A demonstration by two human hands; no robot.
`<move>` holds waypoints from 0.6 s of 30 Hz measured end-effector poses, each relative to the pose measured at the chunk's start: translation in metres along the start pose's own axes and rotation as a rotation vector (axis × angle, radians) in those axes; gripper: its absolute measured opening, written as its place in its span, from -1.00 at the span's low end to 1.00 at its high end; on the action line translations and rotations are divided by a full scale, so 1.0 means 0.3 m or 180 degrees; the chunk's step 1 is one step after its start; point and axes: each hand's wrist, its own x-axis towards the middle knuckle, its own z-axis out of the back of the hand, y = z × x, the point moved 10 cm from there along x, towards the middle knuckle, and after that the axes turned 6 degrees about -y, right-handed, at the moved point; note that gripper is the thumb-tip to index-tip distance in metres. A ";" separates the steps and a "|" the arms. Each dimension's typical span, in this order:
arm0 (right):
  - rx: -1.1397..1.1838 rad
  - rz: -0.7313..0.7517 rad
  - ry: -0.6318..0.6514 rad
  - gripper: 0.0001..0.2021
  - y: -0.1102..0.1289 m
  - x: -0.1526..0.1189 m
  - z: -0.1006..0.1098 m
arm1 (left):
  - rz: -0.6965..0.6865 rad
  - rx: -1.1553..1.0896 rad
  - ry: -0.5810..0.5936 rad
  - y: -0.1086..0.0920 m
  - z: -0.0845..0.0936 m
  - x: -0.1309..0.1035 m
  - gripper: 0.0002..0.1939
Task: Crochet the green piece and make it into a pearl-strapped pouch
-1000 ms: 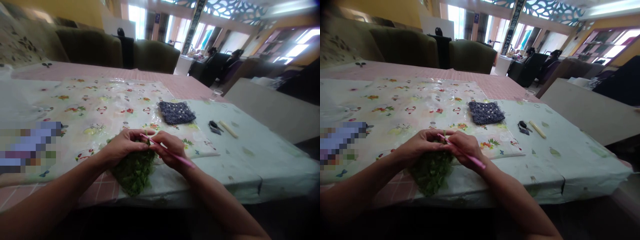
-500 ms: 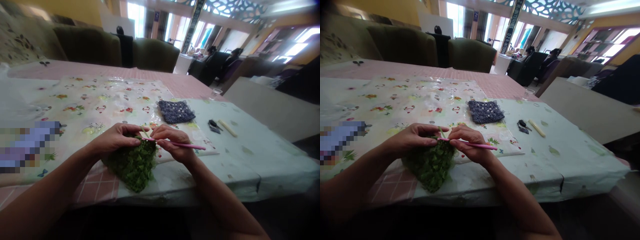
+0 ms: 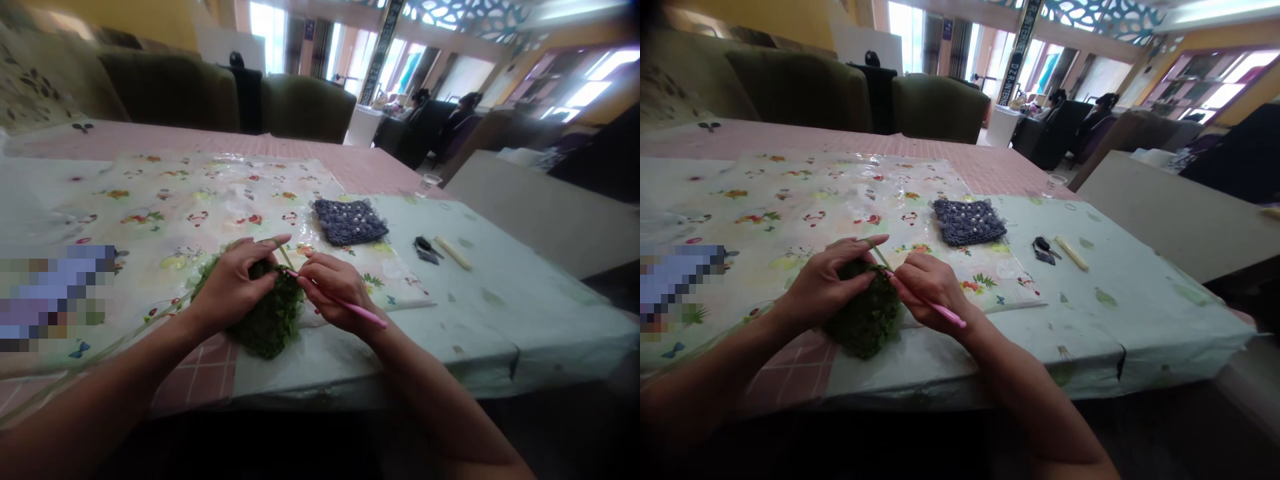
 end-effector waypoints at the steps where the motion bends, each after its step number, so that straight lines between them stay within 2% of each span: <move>1: 0.0018 -0.0028 -0.0051 -0.80 -0.001 -0.002 0.001 | 0.0083 -0.0060 0.0000 0.006 -0.001 0.000 -0.53; 5: 0.0160 -0.0131 -0.0112 -0.80 -0.011 -0.001 0.002 | 0.0422 -0.0360 -0.0008 0.036 -0.006 -0.003 -0.53; 10: -0.0210 0.0197 0.0154 -0.76 0.003 0.004 -0.020 | -0.0098 -0.0140 -0.0144 0.000 -0.013 -0.012 -0.85; 13: -0.0665 0.0423 0.0116 -0.73 0.025 -0.001 -0.037 | -0.0238 0.0017 -0.0209 -0.010 -0.027 -0.026 -0.91; 15: -0.1177 0.0513 -0.0170 -0.71 0.045 -0.007 -0.034 | -0.0033 -0.0084 -0.0250 0.008 -0.035 -0.034 -0.82; 18: -0.1854 0.0568 -0.0594 -0.69 0.080 -0.025 -0.028 | 0.0890 -0.0963 -0.0183 0.091 -0.071 -0.053 -0.51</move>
